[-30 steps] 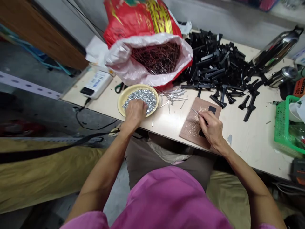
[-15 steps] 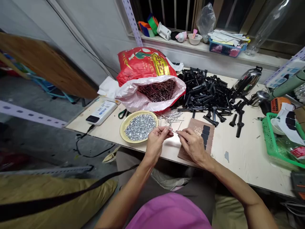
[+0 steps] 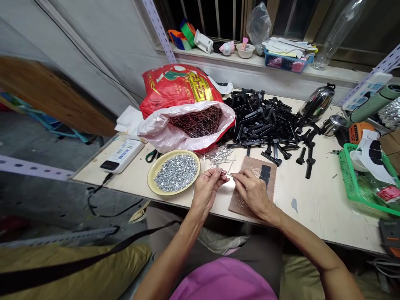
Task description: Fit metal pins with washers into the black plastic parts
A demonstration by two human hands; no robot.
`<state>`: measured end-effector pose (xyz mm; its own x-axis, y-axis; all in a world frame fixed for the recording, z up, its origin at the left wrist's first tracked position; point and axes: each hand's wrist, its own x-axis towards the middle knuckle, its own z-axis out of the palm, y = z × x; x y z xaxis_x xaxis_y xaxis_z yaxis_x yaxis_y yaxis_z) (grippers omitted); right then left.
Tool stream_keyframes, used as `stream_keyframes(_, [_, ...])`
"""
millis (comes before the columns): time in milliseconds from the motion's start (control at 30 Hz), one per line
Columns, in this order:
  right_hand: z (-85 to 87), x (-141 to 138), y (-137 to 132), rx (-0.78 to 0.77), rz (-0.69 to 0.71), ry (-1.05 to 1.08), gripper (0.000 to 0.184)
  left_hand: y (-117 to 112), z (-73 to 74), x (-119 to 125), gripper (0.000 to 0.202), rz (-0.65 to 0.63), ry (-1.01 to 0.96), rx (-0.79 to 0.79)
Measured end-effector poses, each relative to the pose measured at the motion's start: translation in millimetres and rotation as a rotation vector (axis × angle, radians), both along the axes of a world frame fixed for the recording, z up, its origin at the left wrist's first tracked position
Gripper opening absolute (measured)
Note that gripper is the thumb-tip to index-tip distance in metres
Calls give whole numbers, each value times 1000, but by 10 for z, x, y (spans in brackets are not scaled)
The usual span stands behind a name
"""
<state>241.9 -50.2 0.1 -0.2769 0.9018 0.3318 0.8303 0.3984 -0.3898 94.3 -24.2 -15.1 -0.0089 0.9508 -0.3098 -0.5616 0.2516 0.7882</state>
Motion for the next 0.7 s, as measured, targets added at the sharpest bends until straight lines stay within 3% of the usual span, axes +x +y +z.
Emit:
stream_keyframes(200, [58, 25, -8, -40, -40, -97, 25, -16, -7, 51, 41, 38, 92, 40])
stream_keyframes(367, [108, 44, -37, -57, -56, -208, 24, -33, -31, 71, 28, 111, 448, 199])
stream_keyframes(467, [53, 70, -44, -35, -68, -205, 25, -14, -46, 59, 22, 53, 581, 261])
stream_keyframes(567, [-32, 106, -49, 6, -83, -154, 25, 32, -47, 46, 22, -37, 575, 215])
stream_keyframes(700, [-115, 151, -65, 63, -111, -123, 23, 125, -37, 55, 26, -140, 415, 133])
